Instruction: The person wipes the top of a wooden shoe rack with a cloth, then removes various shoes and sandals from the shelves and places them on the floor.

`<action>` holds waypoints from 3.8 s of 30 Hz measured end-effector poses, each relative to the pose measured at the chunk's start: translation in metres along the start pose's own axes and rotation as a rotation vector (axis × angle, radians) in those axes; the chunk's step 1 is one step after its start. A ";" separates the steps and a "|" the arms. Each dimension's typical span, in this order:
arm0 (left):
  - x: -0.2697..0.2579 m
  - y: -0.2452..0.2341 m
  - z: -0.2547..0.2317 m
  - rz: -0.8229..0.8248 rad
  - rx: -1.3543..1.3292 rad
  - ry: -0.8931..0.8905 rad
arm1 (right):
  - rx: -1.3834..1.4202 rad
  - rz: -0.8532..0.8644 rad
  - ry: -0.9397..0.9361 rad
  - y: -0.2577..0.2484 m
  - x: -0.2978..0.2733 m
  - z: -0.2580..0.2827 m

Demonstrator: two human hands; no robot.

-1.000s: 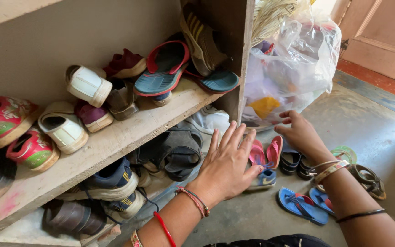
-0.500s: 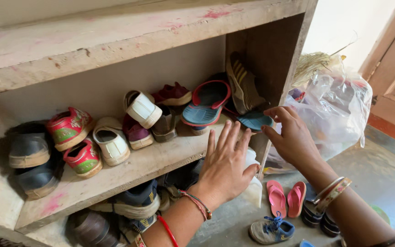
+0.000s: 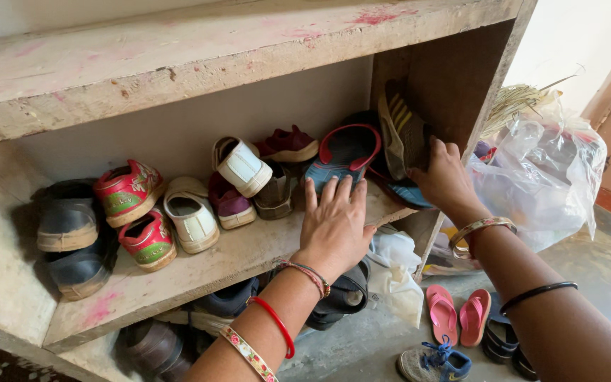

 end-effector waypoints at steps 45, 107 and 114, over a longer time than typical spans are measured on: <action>-0.078 0.058 -0.115 0.161 -0.272 0.291 | 0.063 0.425 0.787 -0.073 -0.267 -0.264; -0.047 0.075 0.046 0.364 -0.181 -0.136 | 1.528 0.543 0.615 -0.016 -0.121 0.074; -0.050 0.066 0.040 0.320 -0.107 -0.122 | 1.350 0.464 0.749 -0.094 -0.171 -0.009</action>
Point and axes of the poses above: each hand's wrist, its own x-axis towards the middle knuckle, its own y-axis out of the palm, z = x × y, the point moved 5 cm from there along x, towards the middle knuckle, and after that the axes turned 9 degrees about -z, right-handed, at the moved point
